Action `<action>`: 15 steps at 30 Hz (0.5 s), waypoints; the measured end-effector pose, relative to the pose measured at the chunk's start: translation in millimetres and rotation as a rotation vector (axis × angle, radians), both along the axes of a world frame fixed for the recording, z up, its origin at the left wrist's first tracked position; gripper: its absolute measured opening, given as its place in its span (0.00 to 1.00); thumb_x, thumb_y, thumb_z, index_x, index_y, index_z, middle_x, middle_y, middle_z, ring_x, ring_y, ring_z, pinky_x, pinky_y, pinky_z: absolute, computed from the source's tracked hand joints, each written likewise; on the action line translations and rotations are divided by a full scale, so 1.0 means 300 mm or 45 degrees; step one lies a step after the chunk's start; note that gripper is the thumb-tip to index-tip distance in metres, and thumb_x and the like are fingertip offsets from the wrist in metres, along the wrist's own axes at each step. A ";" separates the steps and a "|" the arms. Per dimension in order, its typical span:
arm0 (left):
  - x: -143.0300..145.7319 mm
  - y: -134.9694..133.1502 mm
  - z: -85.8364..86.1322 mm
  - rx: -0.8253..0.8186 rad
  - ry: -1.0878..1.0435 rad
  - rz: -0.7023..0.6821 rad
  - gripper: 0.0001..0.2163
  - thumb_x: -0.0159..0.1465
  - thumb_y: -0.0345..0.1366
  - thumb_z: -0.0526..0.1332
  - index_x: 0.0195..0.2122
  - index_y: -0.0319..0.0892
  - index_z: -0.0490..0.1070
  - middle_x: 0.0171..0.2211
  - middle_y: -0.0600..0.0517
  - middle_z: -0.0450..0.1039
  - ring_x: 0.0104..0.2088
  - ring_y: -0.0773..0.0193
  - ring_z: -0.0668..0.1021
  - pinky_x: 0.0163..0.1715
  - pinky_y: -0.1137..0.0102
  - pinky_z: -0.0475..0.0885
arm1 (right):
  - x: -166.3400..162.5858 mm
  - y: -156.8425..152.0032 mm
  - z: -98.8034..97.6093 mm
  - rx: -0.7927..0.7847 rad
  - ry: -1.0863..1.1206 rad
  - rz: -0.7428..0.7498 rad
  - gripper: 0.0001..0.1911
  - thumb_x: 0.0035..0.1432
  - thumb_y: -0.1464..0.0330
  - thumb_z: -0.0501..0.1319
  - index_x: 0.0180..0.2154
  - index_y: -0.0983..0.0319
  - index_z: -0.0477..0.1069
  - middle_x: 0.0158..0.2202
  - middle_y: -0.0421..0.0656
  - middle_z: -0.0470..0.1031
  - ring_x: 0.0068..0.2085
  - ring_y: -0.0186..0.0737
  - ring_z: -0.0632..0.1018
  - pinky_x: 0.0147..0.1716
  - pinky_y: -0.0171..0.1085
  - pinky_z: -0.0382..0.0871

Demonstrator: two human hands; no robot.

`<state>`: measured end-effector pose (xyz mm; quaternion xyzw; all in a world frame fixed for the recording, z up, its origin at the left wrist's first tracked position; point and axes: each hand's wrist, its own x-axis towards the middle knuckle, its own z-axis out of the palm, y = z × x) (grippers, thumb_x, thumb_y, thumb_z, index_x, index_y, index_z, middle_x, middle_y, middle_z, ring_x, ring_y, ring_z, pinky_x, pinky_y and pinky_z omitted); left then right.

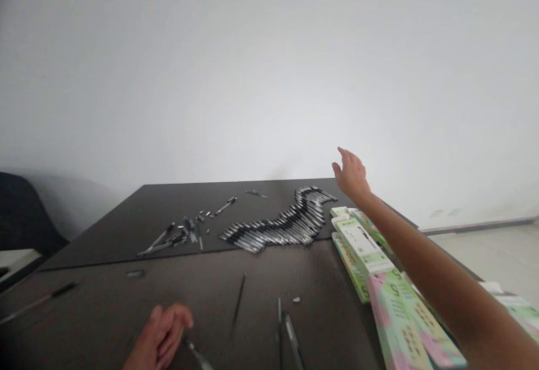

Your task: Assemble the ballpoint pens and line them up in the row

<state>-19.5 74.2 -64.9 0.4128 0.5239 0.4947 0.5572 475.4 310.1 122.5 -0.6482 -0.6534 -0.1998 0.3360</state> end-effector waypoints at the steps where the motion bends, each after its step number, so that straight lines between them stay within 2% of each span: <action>1: 0.006 0.003 0.012 -0.007 0.002 -0.006 0.40 0.54 0.81 0.55 0.27 0.43 0.75 0.14 0.60 0.50 0.14 0.69 0.54 0.14 0.73 0.53 | -0.042 -0.086 0.000 0.030 -0.029 0.062 0.33 0.74 0.59 0.55 0.74 0.65 0.56 0.72 0.60 0.64 0.72 0.61 0.66 0.70 0.61 0.62; 3: 0.018 0.002 0.041 0.100 -0.006 0.026 0.39 0.57 0.79 0.55 0.27 0.41 0.74 0.15 0.62 0.49 0.14 0.71 0.53 0.14 0.75 0.51 | -0.130 -0.280 -0.015 0.185 -0.117 0.274 0.36 0.72 0.57 0.58 0.74 0.65 0.56 0.70 0.61 0.67 0.70 0.61 0.68 0.69 0.60 0.63; 6: 0.034 -0.007 0.082 0.205 -0.002 0.038 0.37 0.61 0.76 0.54 0.29 0.42 0.73 0.16 0.63 0.49 0.14 0.72 0.52 0.14 0.76 0.49 | -0.259 -0.571 -0.052 0.228 -0.217 0.483 0.37 0.70 0.60 0.64 0.74 0.60 0.55 0.68 0.59 0.70 0.68 0.59 0.71 0.68 0.58 0.66; 9: 0.040 -0.013 0.097 0.242 0.010 0.024 0.36 0.64 0.75 0.53 0.30 0.42 0.73 0.17 0.63 0.48 0.14 0.71 0.52 0.14 0.77 0.49 | -0.358 -0.781 -0.077 0.172 -0.141 0.609 0.30 0.69 0.61 0.66 0.68 0.58 0.65 0.61 0.56 0.77 0.62 0.56 0.77 0.63 0.54 0.71; 12: 0.037 -0.013 0.088 0.290 0.027 0.016 0.35 0.67 0.72 0.51 0.30 0.41 0.73 0.17 0.62 0.48 0.14 0.71 0.53 0.15 0.76 0.50 | -0.420 -0.865 -0.089 -0.132 0.171 0.619 0.20 0.70 0.57 0.64 0.58 0.58 0.76 0.48 0.50 0.84 0.48 0.49 0.84 0.49 0.45 0.78; 15: 0.027 -0.017 0.077 0.326 0.053 0.008 0.34 0.70 0.70 0.50 0.30 0.42 0.73 0.18 0.62 0.48 0.15 0.70 0.54 0.15 0.75 0.51 | -0.466 -0.855 -0.109 -0.666 0.323 0.596 0.21 0.69 0.51 0.63 0.50 0.59 0.81 0.39 0.46 0.86 0.39 0.45 0.85 0.41 0.40 0.75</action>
